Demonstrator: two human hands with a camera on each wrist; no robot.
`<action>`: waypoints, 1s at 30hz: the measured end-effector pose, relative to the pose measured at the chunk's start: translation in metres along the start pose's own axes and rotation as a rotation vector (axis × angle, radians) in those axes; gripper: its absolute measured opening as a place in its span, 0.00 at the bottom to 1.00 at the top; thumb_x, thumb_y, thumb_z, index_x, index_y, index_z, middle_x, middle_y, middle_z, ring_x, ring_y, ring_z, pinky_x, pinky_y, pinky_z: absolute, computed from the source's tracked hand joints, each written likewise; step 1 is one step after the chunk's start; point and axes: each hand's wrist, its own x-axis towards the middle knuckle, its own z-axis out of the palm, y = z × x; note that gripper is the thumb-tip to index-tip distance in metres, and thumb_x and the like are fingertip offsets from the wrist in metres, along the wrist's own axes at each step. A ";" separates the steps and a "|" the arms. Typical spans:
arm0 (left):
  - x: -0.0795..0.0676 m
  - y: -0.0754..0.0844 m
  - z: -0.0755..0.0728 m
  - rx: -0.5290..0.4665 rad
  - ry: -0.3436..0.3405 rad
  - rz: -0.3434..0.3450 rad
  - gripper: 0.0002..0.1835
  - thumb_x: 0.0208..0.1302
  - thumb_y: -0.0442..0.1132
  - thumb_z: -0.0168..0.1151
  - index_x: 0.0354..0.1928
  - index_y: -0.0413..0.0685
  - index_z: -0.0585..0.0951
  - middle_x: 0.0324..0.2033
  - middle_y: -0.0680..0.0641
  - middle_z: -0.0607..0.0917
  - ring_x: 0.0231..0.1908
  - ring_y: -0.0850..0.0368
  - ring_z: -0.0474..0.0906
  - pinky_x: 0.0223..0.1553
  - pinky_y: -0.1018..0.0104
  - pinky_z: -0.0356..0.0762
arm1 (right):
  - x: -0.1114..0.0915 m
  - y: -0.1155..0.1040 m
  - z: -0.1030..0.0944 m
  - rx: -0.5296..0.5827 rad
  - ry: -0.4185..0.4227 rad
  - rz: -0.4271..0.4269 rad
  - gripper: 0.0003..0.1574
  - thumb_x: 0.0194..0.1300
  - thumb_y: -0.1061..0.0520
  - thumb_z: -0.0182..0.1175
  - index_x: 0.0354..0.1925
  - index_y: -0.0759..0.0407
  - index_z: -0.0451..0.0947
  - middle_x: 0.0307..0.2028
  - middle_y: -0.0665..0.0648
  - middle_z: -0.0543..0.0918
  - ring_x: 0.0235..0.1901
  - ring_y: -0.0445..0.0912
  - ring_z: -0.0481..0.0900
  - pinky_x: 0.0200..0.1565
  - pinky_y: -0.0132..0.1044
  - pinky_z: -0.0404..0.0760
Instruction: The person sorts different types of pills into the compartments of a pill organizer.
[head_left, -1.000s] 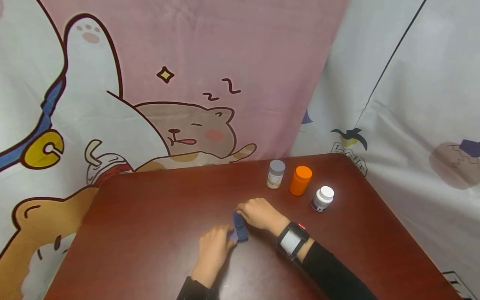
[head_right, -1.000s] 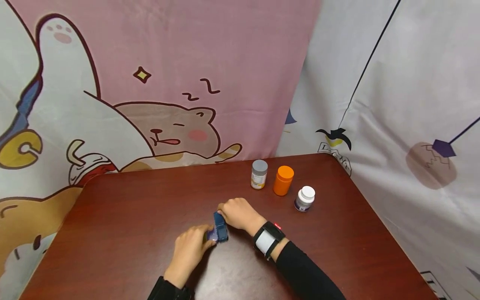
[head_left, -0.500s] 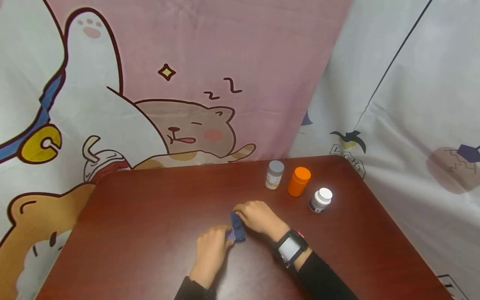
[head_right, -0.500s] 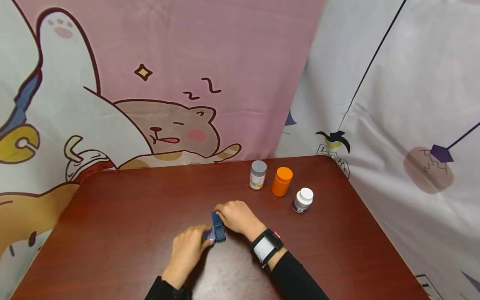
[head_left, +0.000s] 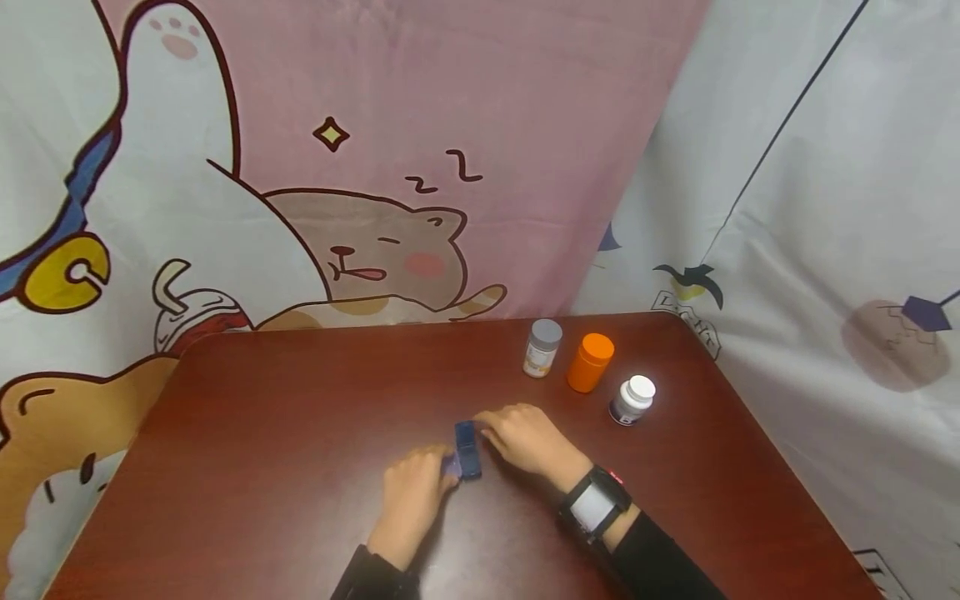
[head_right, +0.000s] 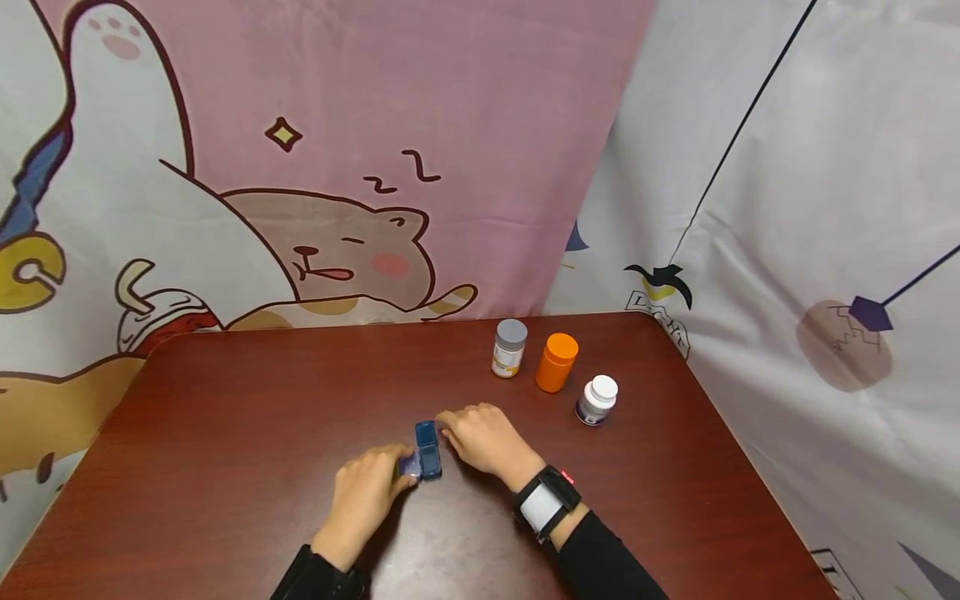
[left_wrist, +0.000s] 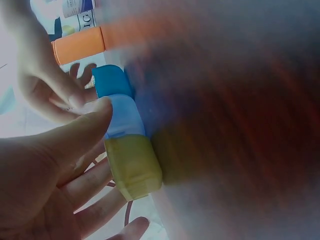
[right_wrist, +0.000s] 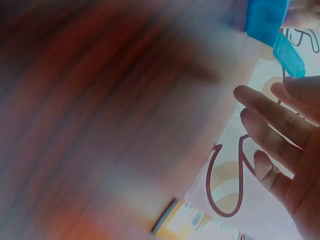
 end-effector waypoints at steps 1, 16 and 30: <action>0.000 -0.001 0.000 0.000 -0.001 -0.001 0.22 0.39 0.44 0.74 0.41 0.49 0.85 0.39 0.44 0.89 0.35 0.46 0.83 0.31 0.49 0.82 | -0.002 0.001 0.000 0.003 -0.004 0.007 0.15 0.64 0.52 0.56 0.49 0.49 0.80 0.35 0.47 0.88 0.32 0.41 0.82 0.37 0.40 0.85; 0.000 -0.003 0.003 -0.012 -0.019 -0.007 0.21 0.41 0.45 0.73 0.42 0.49 0.85 0.39 0.44 0.89 0.37 0.46 0.82 0.33 0.49 0.82 | -0.039 0.040 -0.017 -0.013 0.009 0.089 0.14 0.63 0.51 0.58 0.46 0.49 0.82 0.37 0.47 0.87 0.35 0.41 0.80 0.40 0.41 0.84; 0.002 -0.002 0.002 -0.011 -0.028 -0.014 0.21 0.41 0.45 0.73 0.42 0.49 0.84 0.40 0.44 0.89 0.37 0.46 0.82 0.33 0.49 0.82 | -0.067 0.086 -0.051 -0.086 0.061 0.172 0.17 0.59 0.50 0.62 0.46 0.54 0.82 0.38 0.54 0.87 0.39 0.50 0.79 0.47 0.49 0.80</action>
